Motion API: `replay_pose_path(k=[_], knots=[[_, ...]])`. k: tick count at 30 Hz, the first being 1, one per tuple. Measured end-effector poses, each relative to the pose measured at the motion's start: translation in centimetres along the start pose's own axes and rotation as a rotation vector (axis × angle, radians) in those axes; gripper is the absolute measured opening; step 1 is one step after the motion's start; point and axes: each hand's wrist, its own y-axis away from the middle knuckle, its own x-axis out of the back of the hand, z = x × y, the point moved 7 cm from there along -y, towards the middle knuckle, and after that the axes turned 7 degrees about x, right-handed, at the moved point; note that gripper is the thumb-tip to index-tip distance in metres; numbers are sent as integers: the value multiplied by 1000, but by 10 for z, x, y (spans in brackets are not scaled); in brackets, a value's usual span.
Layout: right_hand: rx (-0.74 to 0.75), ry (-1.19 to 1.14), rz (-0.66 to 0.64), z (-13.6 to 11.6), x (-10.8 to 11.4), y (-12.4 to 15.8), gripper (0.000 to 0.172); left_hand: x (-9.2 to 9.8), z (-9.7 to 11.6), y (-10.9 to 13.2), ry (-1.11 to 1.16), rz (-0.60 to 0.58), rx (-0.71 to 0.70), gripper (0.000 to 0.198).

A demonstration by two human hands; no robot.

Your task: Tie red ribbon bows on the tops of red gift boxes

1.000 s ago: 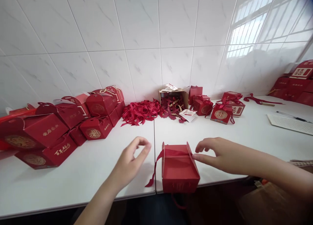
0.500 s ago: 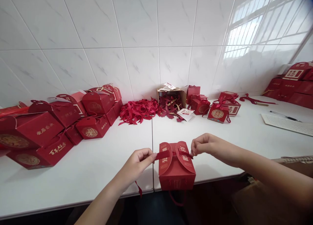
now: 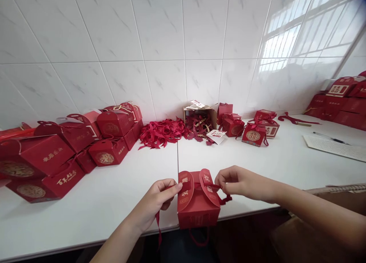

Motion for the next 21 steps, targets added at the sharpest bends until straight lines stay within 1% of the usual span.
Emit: replay_pose_path(k=[3, 5, 6, 9, 11, 13, 15, 17, 19, 21], knots=[[16, -113, 43, -4, 3, 0, 16, -1, -4, -2, 44, -24, 20, 45], [-7, -123, 17, -4, 2, 2, 15, 0, -7, -3, 96, -39, 41, 45], [-19, -95, 0, -3, 1, 2, 18, 1, -8, -3, 136, -50, 53, 43], [-30, 49, 6, -2, 6, 4, 40, 2, -9, -4, 278, -93, 80, 38], [-23, 130, -13, 0, 6, 4, 49, 3, -8, -4, 338, -109, 85, 35], [-6, 195, -76, 1, 4, 4, 47, 4, -6, -3, 367, -113, 84, 33], [39, 250, -104, -1, 2, 3, 38, 6, -2, -2, 384, -106, 73, 32], [119, 323, -22, -8, 8, 2, 28, 9, 3, 1, 394, -91, 59, 31], [246, 437, 135, -20, 18, 2, 19, 11, 10, 4, 402, -70, 43, 30], [420, 569, 296, -35, 25, 7, 13, 12, 15, 7, 425, -28, 40, 28]])
